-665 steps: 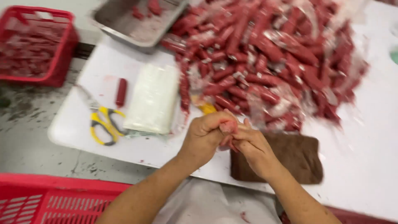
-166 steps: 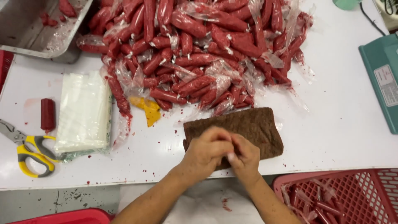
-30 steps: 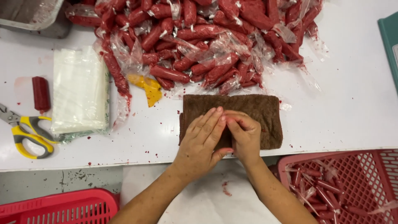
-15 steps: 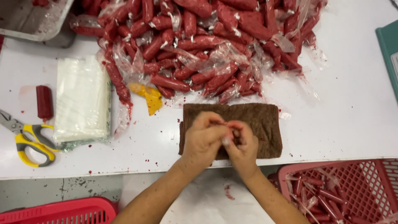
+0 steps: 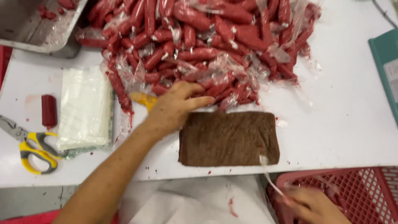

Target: A person is wiping individually wrapped red food items on a cloth and then placing them into a plastic basket.

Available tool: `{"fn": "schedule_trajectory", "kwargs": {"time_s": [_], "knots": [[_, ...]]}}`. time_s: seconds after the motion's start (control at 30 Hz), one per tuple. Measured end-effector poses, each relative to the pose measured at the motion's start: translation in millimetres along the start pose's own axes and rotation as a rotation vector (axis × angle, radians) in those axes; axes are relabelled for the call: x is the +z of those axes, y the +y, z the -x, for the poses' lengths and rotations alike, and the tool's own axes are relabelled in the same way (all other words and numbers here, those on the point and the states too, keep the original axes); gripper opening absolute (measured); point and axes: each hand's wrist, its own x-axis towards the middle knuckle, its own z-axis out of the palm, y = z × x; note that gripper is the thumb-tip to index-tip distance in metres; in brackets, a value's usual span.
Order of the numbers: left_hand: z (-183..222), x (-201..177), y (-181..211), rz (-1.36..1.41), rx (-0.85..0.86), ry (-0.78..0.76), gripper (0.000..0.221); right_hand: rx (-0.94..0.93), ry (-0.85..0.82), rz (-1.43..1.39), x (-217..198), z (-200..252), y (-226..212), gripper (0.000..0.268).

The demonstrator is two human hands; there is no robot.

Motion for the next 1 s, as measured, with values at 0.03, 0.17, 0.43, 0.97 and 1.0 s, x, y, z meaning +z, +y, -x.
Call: {"fn": "schedule_trajectory", "kwargs": {"time_s": [0.03,0.17,0.43,0.97,1.0], "knots": [[-4,-1,-5,-0.008,0.011,0.013,0.048,-0.006,0.013,0.012,10,12,27,0.032],[-6,14,-19,-0.338,0.133,-0.290,0.050,-0.222,0.464,0.581,14,-19,-16,0.051],[-20,-11,-29,0.273,-0.099,0.156,0.027,-0.470,0.418,0.791,21,-170,-131,0.062],[-40,-18,82,1.390,-0.524,0.416,0.027,-0.696,0.546,-0.417,-10,-210,-216,0.017],[-39,-9,83,1.475,-0.532,0.476,0.031,-0.685,0.447,-0.664,-12,-205,-222,0.026]]}}
